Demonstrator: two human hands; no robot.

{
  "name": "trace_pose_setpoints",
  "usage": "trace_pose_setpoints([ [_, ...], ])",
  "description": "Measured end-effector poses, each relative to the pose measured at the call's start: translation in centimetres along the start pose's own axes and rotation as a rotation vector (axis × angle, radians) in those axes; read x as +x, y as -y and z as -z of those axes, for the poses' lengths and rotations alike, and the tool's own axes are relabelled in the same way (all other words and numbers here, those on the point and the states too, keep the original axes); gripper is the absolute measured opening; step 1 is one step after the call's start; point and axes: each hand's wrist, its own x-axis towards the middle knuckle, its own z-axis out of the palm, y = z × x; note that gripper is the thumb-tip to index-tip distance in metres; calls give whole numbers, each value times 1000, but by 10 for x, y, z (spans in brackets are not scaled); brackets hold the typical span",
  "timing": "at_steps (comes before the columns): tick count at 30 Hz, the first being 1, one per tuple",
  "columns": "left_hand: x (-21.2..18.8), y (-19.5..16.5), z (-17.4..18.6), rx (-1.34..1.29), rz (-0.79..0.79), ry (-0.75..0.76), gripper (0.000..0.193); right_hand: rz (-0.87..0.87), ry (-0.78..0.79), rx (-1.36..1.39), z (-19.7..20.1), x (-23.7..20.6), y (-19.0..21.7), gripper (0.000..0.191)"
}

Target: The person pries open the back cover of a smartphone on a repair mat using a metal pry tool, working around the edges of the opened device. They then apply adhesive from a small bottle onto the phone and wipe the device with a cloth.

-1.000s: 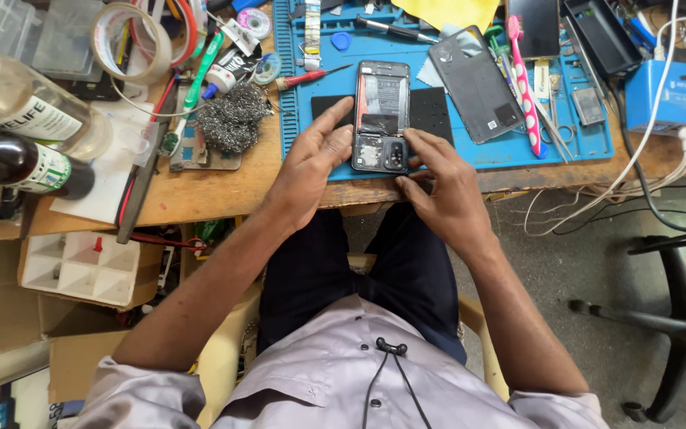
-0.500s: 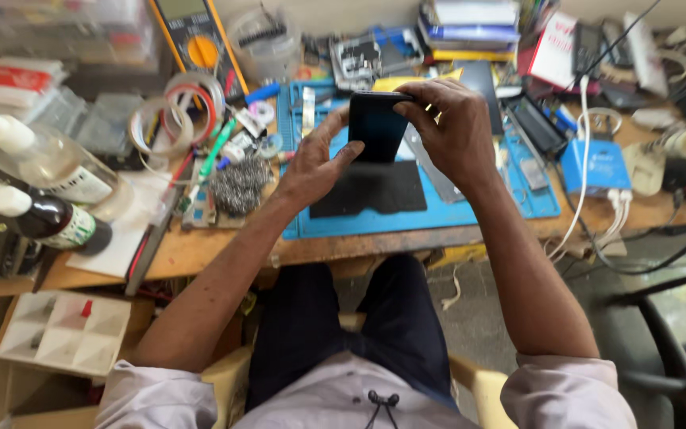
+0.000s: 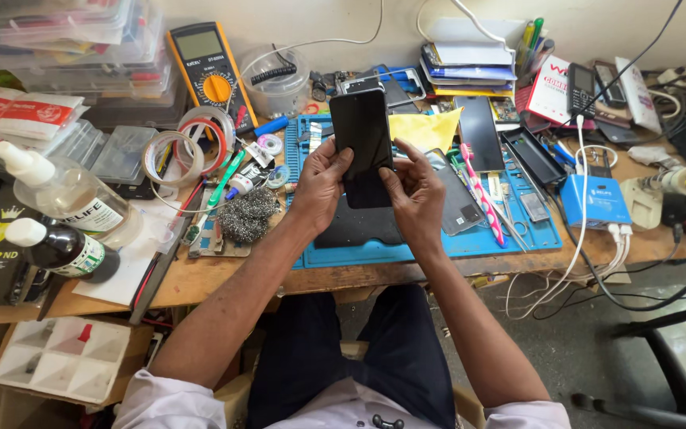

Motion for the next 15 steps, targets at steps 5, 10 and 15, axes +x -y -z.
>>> trace_pose_setpoints([
  [5, -1, 10, 17, -82, 15, -4, 22, -15, -8, 35, -2, 1, -7, 46],
  [10, -3, 20, 26, -103, -9, -16, 20, -35, -8, 43, -3, -3, -13, 48],
  [15, -4, 15, 22, -56, 26, -54, 27, -15, 20, 58, -3, -1, -14, 51],
])
